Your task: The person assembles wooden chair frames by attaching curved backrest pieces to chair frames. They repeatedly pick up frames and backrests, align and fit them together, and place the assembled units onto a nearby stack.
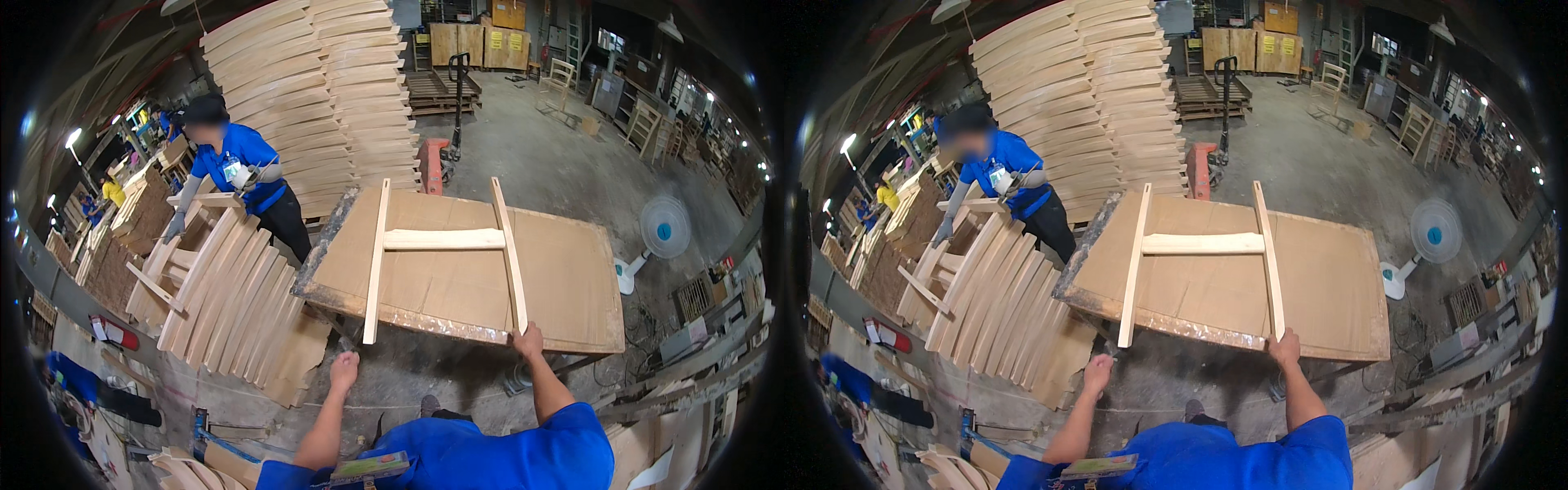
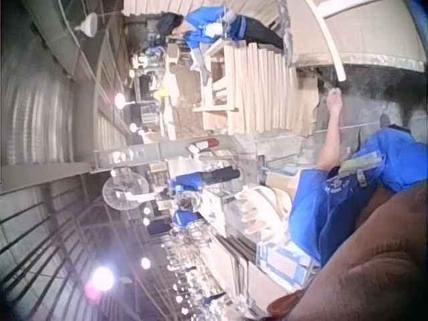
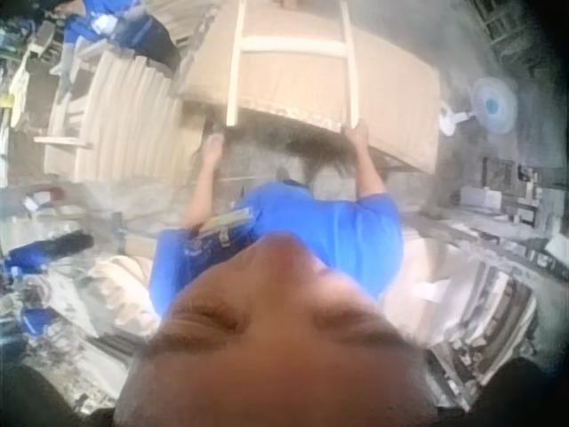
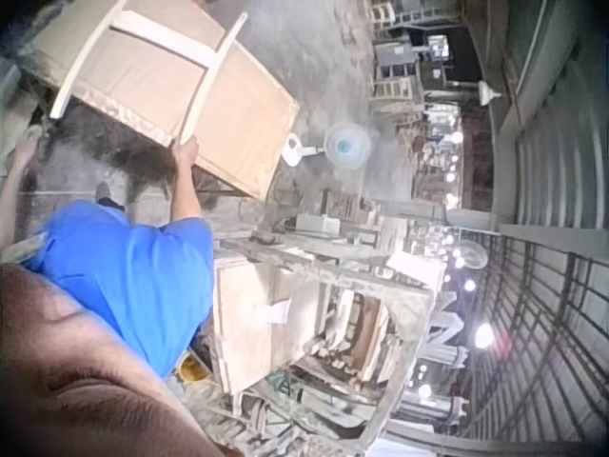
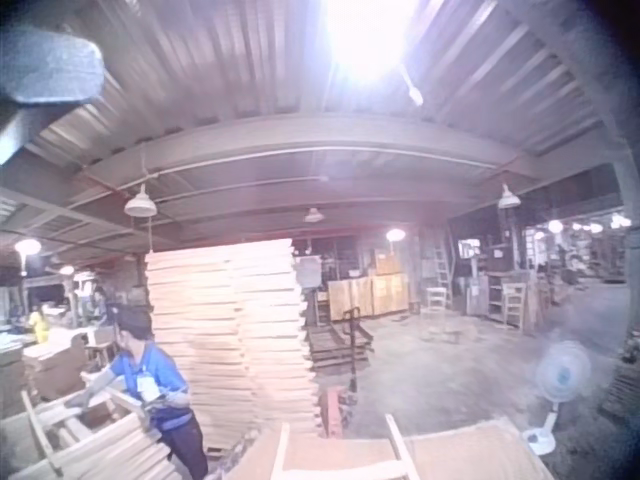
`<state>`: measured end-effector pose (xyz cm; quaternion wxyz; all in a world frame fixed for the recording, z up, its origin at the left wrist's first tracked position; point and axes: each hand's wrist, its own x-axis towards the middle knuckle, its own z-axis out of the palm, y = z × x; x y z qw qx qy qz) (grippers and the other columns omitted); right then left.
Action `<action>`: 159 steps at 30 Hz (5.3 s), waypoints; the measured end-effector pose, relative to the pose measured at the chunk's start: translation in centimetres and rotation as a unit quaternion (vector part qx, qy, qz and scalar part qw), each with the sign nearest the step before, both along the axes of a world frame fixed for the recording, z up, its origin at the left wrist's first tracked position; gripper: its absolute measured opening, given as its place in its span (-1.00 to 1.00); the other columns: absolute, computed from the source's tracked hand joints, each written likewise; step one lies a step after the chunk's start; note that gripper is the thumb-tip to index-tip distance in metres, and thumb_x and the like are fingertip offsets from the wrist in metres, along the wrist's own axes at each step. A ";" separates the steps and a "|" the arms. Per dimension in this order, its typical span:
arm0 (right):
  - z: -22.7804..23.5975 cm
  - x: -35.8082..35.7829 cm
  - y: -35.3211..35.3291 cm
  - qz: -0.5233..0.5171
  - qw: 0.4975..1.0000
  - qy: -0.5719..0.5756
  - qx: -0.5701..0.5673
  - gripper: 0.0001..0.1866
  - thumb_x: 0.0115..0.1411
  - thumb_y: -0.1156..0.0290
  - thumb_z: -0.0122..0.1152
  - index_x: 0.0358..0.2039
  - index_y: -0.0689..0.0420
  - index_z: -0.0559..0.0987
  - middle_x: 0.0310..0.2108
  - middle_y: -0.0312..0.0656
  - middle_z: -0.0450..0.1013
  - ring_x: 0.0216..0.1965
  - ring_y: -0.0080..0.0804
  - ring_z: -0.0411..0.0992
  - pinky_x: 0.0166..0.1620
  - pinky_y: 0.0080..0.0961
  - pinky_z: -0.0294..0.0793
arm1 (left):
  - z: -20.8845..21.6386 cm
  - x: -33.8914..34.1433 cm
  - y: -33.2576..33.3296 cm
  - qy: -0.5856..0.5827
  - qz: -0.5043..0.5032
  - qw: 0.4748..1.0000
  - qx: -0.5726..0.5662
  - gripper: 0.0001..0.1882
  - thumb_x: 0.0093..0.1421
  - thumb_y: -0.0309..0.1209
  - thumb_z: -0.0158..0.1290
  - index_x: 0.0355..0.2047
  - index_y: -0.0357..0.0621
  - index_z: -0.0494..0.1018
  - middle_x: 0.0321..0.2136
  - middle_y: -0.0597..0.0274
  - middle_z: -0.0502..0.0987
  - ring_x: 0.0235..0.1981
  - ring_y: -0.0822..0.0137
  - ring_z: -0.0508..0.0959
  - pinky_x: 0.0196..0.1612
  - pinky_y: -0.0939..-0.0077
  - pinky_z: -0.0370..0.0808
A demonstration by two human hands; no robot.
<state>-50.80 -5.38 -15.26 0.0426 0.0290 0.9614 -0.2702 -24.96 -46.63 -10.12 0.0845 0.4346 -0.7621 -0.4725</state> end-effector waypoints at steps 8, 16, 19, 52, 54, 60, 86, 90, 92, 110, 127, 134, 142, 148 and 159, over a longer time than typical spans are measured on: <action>-0.2 0.1 -2.1 -0.009 0.999 0.042 0.024 -0.48 0.14 0.10 0.34 -0.07 0.28 0.50 -0.09 0.23 0.46 -0.02 0.28 0.49 0.04 0.08 0.51 | 1.3 -9.6 -2.0 -0.048 -0.096 0.994 -0.001 -0.40 0.25 0.04 0.19 0.08 -0.20 0.55 -0.04 -0.15 0.66 0.04 -0.12 0.63 0.13 0.13 0.51; 0.3 5.1 -2.0 0.049 0.997 0.056 -0.017 -0.56 0.12 0.19 0.44 -0.18 0.26 0.52 -0.18 0.21 0.49 -0.14 0.29 0.52 -0.08 0.07 0.53 | -0.8 -7.6 -3.0 -0.096 -0.048 0.993 -0.046 -0.39 0.25 -0.03 0.19 0.11 -0.27 0.44 0.00 -0.24 0.61 0.09 -0.20 0.59 0.14 0.01 0.51; 0.2 10.1 -0.4 0.045 0.999 0.019 0.012 -0.57 0.13 0.23 0.43 -0.14 0.24 0.50 -0.18 0.20 0.49 -0.11 0.29 0.50 -0.04 0.08 0.50 | -1.3 -3.8 -2.3 -0.116 -0.069 0.990 -0.052 -0.40 0.23 -0.02 0.20 0.07 -0.26 0.48 -0.01 -0.24 0.62 0.08 -0.21 0.59 0.13 0.00 0.51; -3.2 18.2 1.1 -0.134 0.921 -0.318 -0.183 -0.62 0.20 0.27 0.43 -0.14 0.32 0.59 -0.47 -0.08 0.59 -0.50 -0.30 0.60 -0.44 -0.26 0.57 | -2.6 8.6 -1.8 -0.106 -0.007 0.985 0.132 -0.55 0.19 -0.23 0.33 -0.08 -0.34 0.52 -0.39 0.12 0.65 -0.46 0.33 0.63 -0.41 0.39 0.58; -2.4 20.3 0.2 -0.135 0.922 -0.298 -0.208 -0.62 0.20 0.27 0.43 -0.13 0.31 0.59 -0.47 -0.09 0.59 -0.51 -0.30 0.59 -0.44 -0.27 0.57 | -2.5 9.7 -2.3 -0.108 -0.016 0.983 0.147 -0.60 0.20 -0.28 0.32 -0.10 -0.34 0.51 -0.42 0.15 0.64 -0.49 0.35 0.61 -0.45 0.43 0.57; -2.7 25.0 -1.0 -0.180 0.918 -0.297 -0.193 -0.61 0.15 0.33 0.47 -0.12 0.30 0.57 -0.45 -0.05 0.60 -0.51 -0.29 0.59 -0.43 -0.26 0.56 | -2.6 11.2 -5.1 -0.094 -0.036 0.978 0.185 -0.69 0.22 -0.34 0.30 -0.20 -0.33 0.50 -0.52 0.19 0.58 -0.65 0.43 0.50 -0.53 0.43 0.51; 5.7 46.5 1.3 -0.289 0.949 0.043 -0.121 -0.51 0.03 0.21 0.53 -0.10 0.21 0.60 -0.29 0.07 0.63 -0.22 -0.01 0.63 -0.12 -0.16 0.58 | -4.5 13.3 -1.3 -0.056 -0.137 0.948 0.280 -0.53 0.19 -0.17 0.36 -0.14 -0.37 0.58 -0.48 0.17 0.59 -0.55 0.36 0.60 -0.51 0.45 0.57; 8.0 51.9 4.2 -0.346 0.928 0.079 -0.116 -0.51 0.04 0.17 0.51 -0.09 0.16 0.60 -0.29 0.08 0.62 -0.22 0.07 0.62 -0.13 -0.13 0.58 | -3.6 12.8 3.1 0.004 -0.211 0.936 0.281 -0.69 0.21 -0.25 0.29 -0.31 -0.29 0.53 -0.55 0.18 0.55 -0.59 0.32 0.57 -0.50 0.42 0.52; 8.0 56.0 6.0 -0.385 0.909 0.095 -0.129 -0.52 0.04 0.16 0.50 -0.10 0.15 0.60 -0.29 0.09 0.62 -0.22 0.10 0.61 -0.13 -0.10 0.58 | -3.4 12.7 5.4 0.018 -0.261 0.935 0.238 -0.74 0.21 -0.30 0.26 -0.33 -0.28 0.52 -0.57 0.20 0.54 -0.60 0.31 0.56 -0.50 0.40 0.50; 4.6 96.4 20.8 -0.686 0.710 0.061 -0.146 -0.73 0.11 0.32 0.41 -0.35 0.28 0.64 -0.53 -0.06 0.59 -0.45 -0.20 0.63 -0.33 -0.24 0.57 | -6.0 31.2 34.9 0.016 -0.586 0.808 -0.056 -0.55 -0.01 -0.13 0.35 -0.38 -0.35 0.60 -0.45 -0.19 0.67 -0.36 -0.11 0.72 -0.27 0.05 0.58; 1.8 87.0 36.2 -0.724 0.655 0.037 -0.211 -0.61 0.09 0.17 0.41 -0.21 0.23 0.69 -0.45 -0.03 0.64 -0.39 -0.10 0.65 -0.22 -0.21 0.58 | -2.4 18.7 58.6 -0.067 -0.722 0.689 -0.016 -0.55 0.08 -0.20 0.18 -0.18 -0.37 0.55 -0.40 -0.17 0.67 -0.29 -0.09 0.72 -0.22 0.06 0.59; -1.1 92.2 28.0 -0.774 0.608 -0.056 -0.167 -0.52 0.09 0.05 0.44 -0.16 0.20 0.68 -0.27 0.06 0.66 -0.13 0.05 0.65 -0.05 -0.10 0.59 | -2.9 18.5 59.1 -0.014 -0.727 0.687 -0.006 -0.49 0.08 -0.24 0.25 -0.08 -0.41 0.47 -0.30 -0.23 0.62 -0.22 -0.24 0.64 -0.08 0.03 0.55; -5.3 96.5 9.9 -0.757 0.601 -0.206 -0.153 -0.42 0.23 -0.15 0.14 -0.14 0.16 0.70 -0.14 0.15 0.62 -0.07 0.17 0.57 0.00 0.03 0.55 | 0.7 19.9 65.1 0.411 -0.720 0.536 -0.161 -0.23 0.18 -0.29 0.35 0.27 -0.45 0.28 0.17 -0.32 0.37 0.18 -0.20 0.41 0.31 -0.02 0.29; -4.2 97.9 5.3 -0.829 0.509 -0.048 -0.226 -0.55 0.25 0.00 0.21 -0.01 0.05 0.64 -0.09 0.01 0.63 -0.02 0.11 0.58 0.04 0.00 0.55 | 4.5 27.4 71.7 0.483 -0.817 0.299 -0.100 -0.40 0.39 -0.01 0.10 0.13 -0.36 0.46 -0.03 -0.23 0.60 0.03 -0.12 0.60 0.12 0.05 0.54; 6.3 108.6 -17.5 -0.995 0.036 0.059 0.067 -0.61 0.25 0.09 0.28 -0.03 0.06 0.65 -0.14 -0.06 0.64 -0.09 0.03 0.59 -0.04 -0.07 0.57 | 4.7 63.1 67.2 0.114 -0.944 -0.061 0.304 -0.70 0.45 -0.48 0.07 0.11 -0.41 0.47 -0.22 0.16 0.60 -0.21 0.41 0.55 -0.08 0.51 0.53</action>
